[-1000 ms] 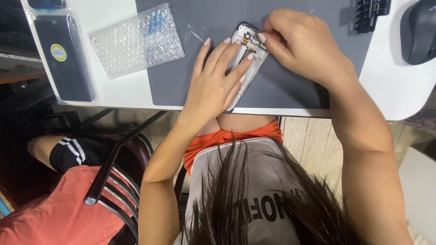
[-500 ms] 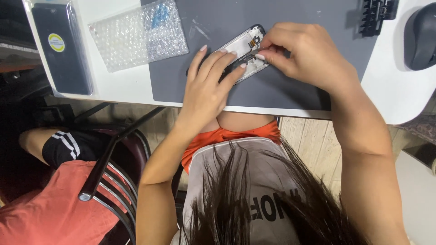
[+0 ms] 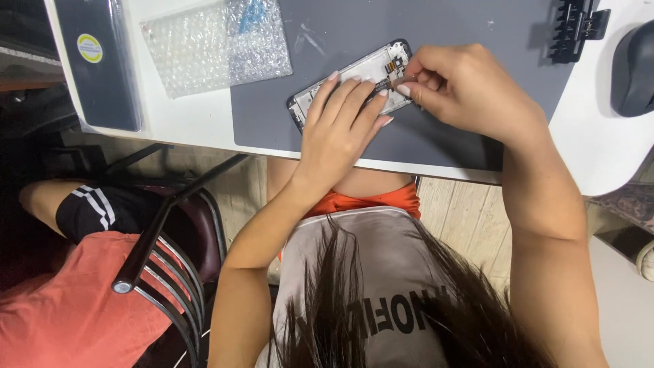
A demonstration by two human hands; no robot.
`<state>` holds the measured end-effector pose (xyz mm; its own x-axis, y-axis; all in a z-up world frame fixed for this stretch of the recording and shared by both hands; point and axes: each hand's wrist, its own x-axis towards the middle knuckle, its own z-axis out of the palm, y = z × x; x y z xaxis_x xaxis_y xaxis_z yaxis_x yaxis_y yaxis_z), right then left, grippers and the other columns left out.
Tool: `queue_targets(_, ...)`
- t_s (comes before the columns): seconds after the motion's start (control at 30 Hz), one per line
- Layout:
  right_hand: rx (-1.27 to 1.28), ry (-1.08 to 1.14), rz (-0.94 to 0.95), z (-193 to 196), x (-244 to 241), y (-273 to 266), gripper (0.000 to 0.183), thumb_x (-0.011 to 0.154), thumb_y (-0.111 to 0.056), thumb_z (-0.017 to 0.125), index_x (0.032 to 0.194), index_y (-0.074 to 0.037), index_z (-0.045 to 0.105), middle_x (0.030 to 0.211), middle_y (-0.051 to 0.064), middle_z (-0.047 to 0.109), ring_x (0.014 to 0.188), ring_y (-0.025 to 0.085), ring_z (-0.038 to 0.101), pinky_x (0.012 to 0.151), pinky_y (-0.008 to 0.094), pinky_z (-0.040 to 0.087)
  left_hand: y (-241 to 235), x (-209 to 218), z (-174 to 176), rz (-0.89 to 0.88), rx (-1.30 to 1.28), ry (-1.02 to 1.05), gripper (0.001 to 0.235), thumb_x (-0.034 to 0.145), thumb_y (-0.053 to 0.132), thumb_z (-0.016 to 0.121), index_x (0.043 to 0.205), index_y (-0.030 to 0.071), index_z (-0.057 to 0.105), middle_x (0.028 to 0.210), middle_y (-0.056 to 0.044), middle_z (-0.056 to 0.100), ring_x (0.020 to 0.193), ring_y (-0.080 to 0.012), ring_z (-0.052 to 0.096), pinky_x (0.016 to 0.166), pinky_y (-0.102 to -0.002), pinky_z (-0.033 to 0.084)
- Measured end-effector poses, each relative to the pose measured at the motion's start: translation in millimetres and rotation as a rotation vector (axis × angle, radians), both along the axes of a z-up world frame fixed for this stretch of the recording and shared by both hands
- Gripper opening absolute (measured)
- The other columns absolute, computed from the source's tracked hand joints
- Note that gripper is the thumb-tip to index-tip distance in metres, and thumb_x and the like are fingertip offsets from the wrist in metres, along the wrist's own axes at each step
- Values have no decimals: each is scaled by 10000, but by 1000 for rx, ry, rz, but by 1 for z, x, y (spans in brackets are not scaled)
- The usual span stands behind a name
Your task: The person uses both hands to manipulate and connect internal ribbon cables and components inside a disassembled smartphone chassis on a workbench. The person carefully aligns and presses the connectors into place.
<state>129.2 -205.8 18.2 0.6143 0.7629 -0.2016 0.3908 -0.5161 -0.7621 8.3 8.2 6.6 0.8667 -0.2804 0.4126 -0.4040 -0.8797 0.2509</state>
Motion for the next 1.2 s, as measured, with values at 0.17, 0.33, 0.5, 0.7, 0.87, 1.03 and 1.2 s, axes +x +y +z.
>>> queue_targets(0.17,125,-86,-26,6,0,3,103,1121,-106,724,1073,-41,661,841,55,592,686,206,538,696,340,435,11,-4,-10,-24,-39,70,355,1073,326,802,1281,68,675,1380,-175,643,1304,-356,631,1203,-540,441)
queue_targets(0.33,355,-286,28,2,4,8,147,1141,-80,699,1092,46,643,1291,223,612,1184,410,592,1060,506,438,21,-2,-13,-36,9,166,520,1075,409,852,1412,97,609,1538,-162,549,1442,-401,537,1235,-596,398)
queue_targets(0.5,348,-316,13,10,8,6,109,1128,-23,668,1060,39,610,1123,204,694,1068,391,670,972,483,480,26,11,1,-206,33,212,358,1098,309,755,1380,110,661,1538,-120,558,1452,-381,486,1224,-560,387)
queue_targets(0.7,350,-358,11,-2,16,9,115,1093,-107,599,1037,-7,603,1216,183,698,1129,388,630,1029,519,452,31,26,-3,-315,44,234,368,1038,248,739,1381,127,683,1522,-76,589,1477,-338,470,1246,-568,319)
queue_targets(0.87,295,-320,-123,-5,15,4,65,1005,-74,663,1010,-23,623,930,198,664,919,434,662,826,528,525,30,33,-7,-280,11,235,332,984,171,720,1314,202,719,1476,-62,651,1479,-301,486,1267,-577,275)
queue_targets(1.03,182,-196,-226,0,15,0,94,976,-101,671,1036,-29,656,836,175,680,825,382,706,762,470,551,38,37,3,-236,65,250,291,951,82,706,1199,222,768,1474,-35,651,1470,-273,490,1270,-550,291)
queue_targets(1.2,174,-17,-256,-6,3,6,97,949,-99,726,1003,-24,699,732,142,703,657,288,711,617,389,557,51,17,15,-136,-49,286,310,920,-4,697,1098,229,797,1481,-60,626,1455,-287,495,1242,-586,302)
